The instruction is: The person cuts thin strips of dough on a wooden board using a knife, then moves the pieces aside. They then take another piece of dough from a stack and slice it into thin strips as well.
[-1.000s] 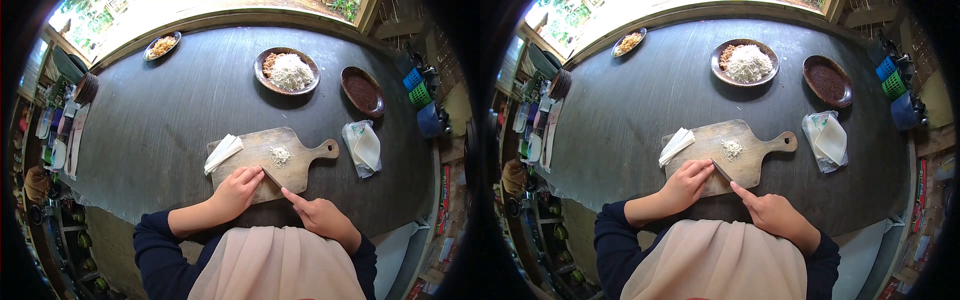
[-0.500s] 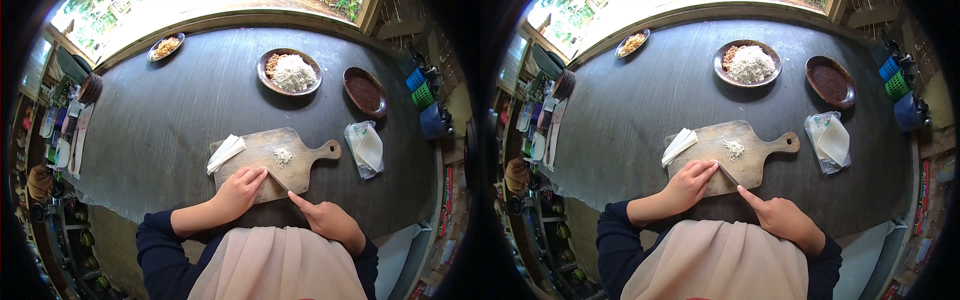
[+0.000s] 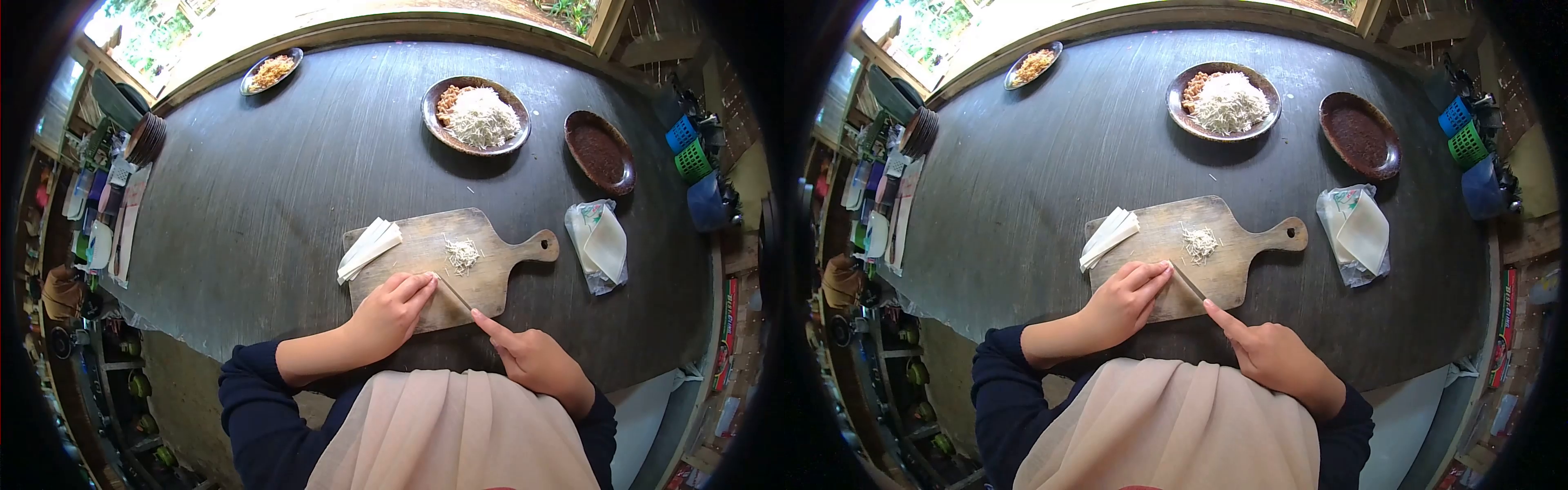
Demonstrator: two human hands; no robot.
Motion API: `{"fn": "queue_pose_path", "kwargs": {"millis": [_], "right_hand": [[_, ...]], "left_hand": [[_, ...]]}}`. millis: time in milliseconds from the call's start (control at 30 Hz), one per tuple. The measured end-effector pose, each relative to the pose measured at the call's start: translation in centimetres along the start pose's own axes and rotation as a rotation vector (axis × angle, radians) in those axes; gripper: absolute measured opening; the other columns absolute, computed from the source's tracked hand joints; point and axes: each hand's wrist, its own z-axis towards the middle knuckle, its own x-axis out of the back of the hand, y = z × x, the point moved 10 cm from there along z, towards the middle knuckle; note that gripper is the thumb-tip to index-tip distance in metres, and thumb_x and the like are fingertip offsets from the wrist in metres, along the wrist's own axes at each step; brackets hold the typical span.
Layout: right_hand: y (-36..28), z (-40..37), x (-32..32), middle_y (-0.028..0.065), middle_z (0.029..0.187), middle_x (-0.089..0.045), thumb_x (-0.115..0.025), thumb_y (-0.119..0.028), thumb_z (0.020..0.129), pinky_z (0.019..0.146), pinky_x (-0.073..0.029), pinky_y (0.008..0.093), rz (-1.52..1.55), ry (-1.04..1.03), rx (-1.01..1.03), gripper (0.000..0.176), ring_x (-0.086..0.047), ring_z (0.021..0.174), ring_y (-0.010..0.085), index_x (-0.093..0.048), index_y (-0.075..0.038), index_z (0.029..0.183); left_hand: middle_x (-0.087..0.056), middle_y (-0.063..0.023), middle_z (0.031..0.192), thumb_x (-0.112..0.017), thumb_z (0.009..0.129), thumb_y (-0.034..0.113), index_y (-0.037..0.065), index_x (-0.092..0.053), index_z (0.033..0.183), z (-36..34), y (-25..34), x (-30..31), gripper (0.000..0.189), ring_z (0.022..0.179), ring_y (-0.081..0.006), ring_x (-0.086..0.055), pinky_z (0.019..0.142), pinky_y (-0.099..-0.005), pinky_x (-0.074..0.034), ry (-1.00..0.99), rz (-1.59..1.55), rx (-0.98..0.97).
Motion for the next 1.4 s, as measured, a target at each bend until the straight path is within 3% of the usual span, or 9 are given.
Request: {"fn": "queue_pose_path", "kwargs": {"millis": [133, 333, 400, 733, 1133, 1400], "right_hand": [[-0.2, 0.0, -0.2, 0.0207, 0.066, -0.061, -0.054, -0.006, 0.092, 0.058, -0.05, 0.0476, 0.009, 0.0, 0.042, 0.064, -0.062, 0.057, 0.0381, -0.038, -0.018, 0.153], [0.5, 0.1, -0.6, 0.0223, 0.076, -0.065, -0.057, -0.001, 0.091, 0.062, -0.052, 0.0443, -0.008, -0.004, 0.001, 0.067, -0.064, 0.063, 0.0396, -0.039, -0.019, 0.153], [0.2, 0.1, -0.5, 0.0205, 0.065, -0.06, -0.054, -0.005, 0.092, 0.058, -0.049, 0.0473, 0.0, 0.048, 0.077, 0.065, -0.061, 0.055, 0.0381, -0.037, -0.019, 0.153], [-0.1, 0.8, -0.7, 0.0207, 0.061, -0.058, -0.055, -0.004, 0.09, 0.056, -0.049, 0.0468, -0.008, 0.058, 0.081, 0.066, -0.06, 0.053, 0.0379, -0.039, -0.017, 0.153], [0.5, -0.3, -0.5, 0.0231, 0.062, -0.059, -0.054, -0.005, 0.091, 0.057, -0.049, 0.0481, -0.021, -0.09, -0.005, 0.066, -0.061, 0.054, 0.0391, -0.036, -0.016, 0.154], [0.0, 0.2, 0.3, 0.0246, 0.066, -0.059, -0.057, -0.003, 0.094, 0.056, -0.048, 0.0444, 0.048, 0.04, 0.02, 0.063, -0.059, 0.054, 0.04, -0.04, -0.018, 0.152]], "left_hand": [[-0.056, -0.0161, 0.13, -0.066, 0.081, 0.001, -0.007, -0.056, 0.131, 0.0, 0.1, 0.0, 0.052, 0.115, -0.0314, -0.056, 0.102, -0.0388, -0.047, -0.001, 0.005, -0.003], [-0.056, -0.0162, 0.13, -0.066, 0.08, 0.001, -0.007, -0.056, 0.131, 0.0, 0.0, 0.0, 0.052, 0.115, -0.0313, -0.055, 0.102, -0.0386, -0.047, -0.007, 0.014, 0.004], [-0.056, -0.0163, 0.13, -0.066, 0.08, 0.001, -0.008, -0.056, 0.13, 0.1, 0.1, 0.0, 0.052, 0.116, -0.0312, -0.056, 0.102, -0.0386, -0.047, -0.013, 0.007, 0.013], [-0.057, -0.0166, 0.129, -0.067, 0.081, 0.003, -0.007, -0.058, 0.127, 0.1, 0.1, -0.1, 0.049, 0.115, -0.0312, -0.056, 0.102, -0.0382, -0.047, -0.013, 0.035, -0.005], [-0.057, -0.0152, 0.129, -0.065, 0.081, 0.002, -0.006, -0.055, 0.133, 0.1, 0.1, -0.1, 0.053, 0.115, -0.0308, -0.056, 0.101, -0.038, -0.047, -0.02, 0.046, -0.005], [-0.056, -0.0153, 0.13, -0.066, 0.081, 0.002, -0.006, -0.055, 0.133, 0.0, 0.0, -0.1, 0.053, 0.115, -0.0308, -0.056, 0.102, -0.038, -0.047, -0.016, 0.017, 0.0]]}}
